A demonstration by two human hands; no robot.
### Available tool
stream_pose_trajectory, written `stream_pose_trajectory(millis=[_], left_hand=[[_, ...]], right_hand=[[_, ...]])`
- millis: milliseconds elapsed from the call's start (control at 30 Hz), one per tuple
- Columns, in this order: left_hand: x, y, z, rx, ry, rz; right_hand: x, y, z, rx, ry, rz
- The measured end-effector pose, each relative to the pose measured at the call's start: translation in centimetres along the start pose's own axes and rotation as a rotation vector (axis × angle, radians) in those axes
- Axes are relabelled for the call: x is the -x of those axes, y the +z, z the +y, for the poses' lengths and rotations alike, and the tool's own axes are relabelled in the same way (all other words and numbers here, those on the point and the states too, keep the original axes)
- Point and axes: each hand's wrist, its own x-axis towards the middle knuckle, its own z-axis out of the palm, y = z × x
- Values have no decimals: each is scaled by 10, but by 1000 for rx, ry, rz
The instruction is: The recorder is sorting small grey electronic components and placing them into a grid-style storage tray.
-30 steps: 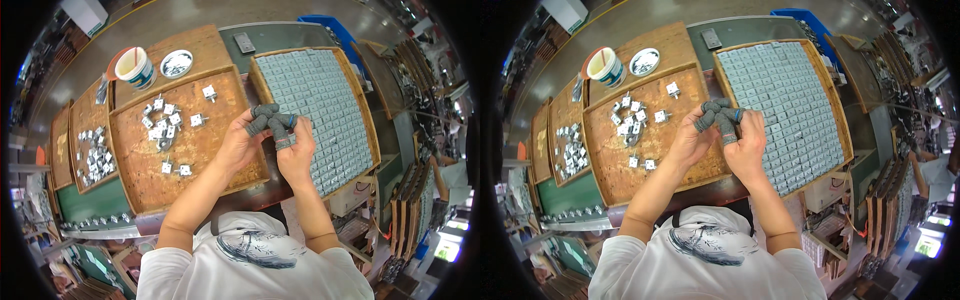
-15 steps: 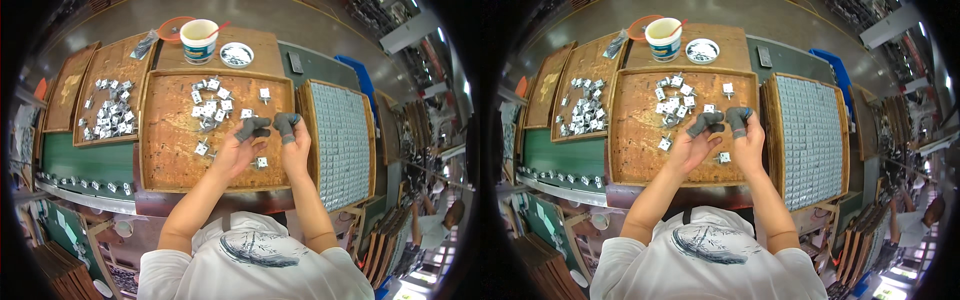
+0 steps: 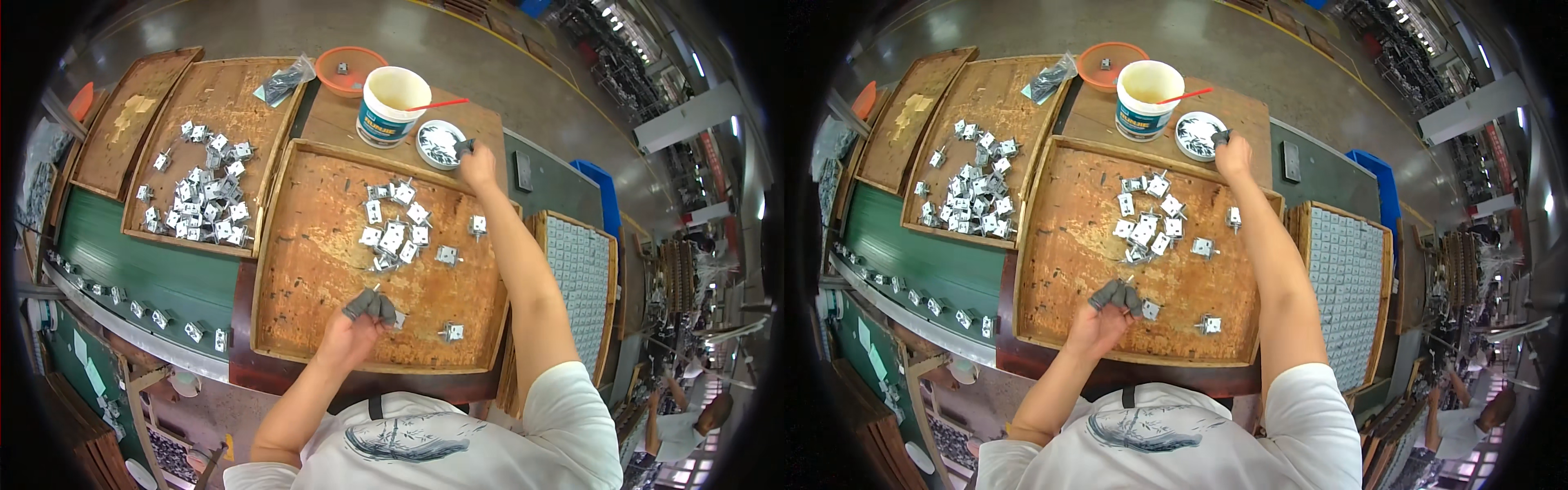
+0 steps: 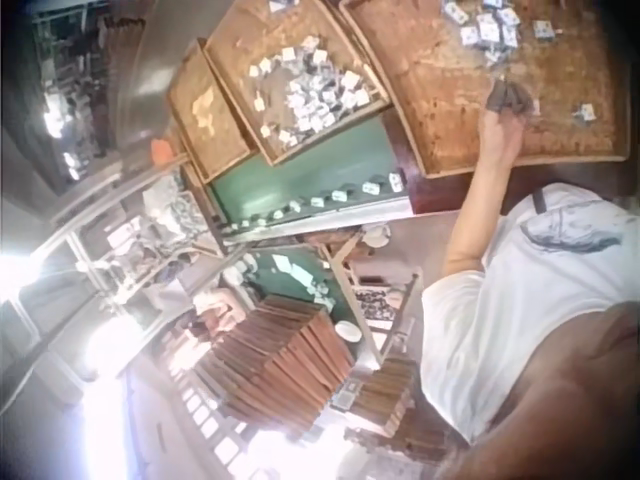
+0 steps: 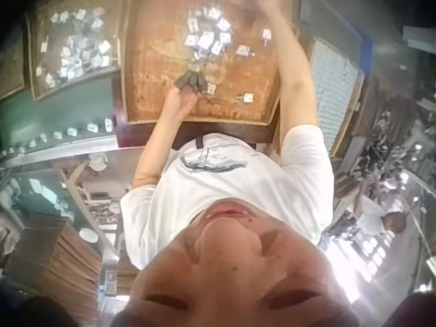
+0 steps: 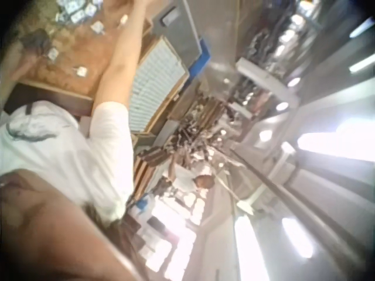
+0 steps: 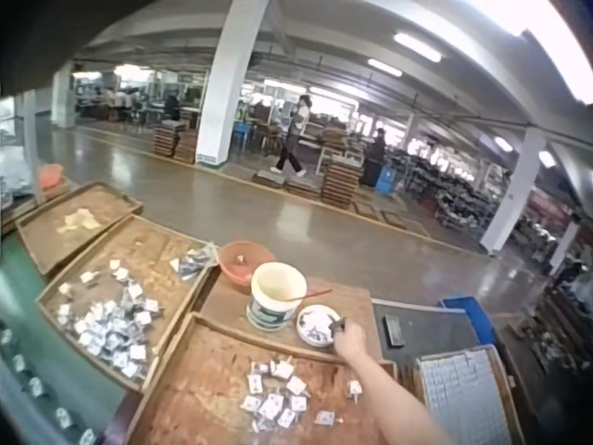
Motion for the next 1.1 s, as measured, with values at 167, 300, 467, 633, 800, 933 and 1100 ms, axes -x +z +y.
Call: stream_pose_trajectory(millis=[167,300,467,633,800,933,1100], left_hand=[[0,-4,3,-82,-12,87],[-9,12,15,-218,71,127],[-20,23,26,-613,296,312],[-15,36,41,-843,610,293],[26,25,40,-1100,767,390],[26,13,12,-1233,677,551],[35,6,-3,-987,469,321]], right_hand=[[-24,10,19,13,59,-1],[-4,-19,21,-111,-3,88],[129,-67,-63,-476,-75,-199],[247,-79,-134,-324,-537,-455],[280,-61,-142,-467,-538,-550],[293,-58,-134,-433,-610,-476],[300,-59,-114,-443,-862,-396]])
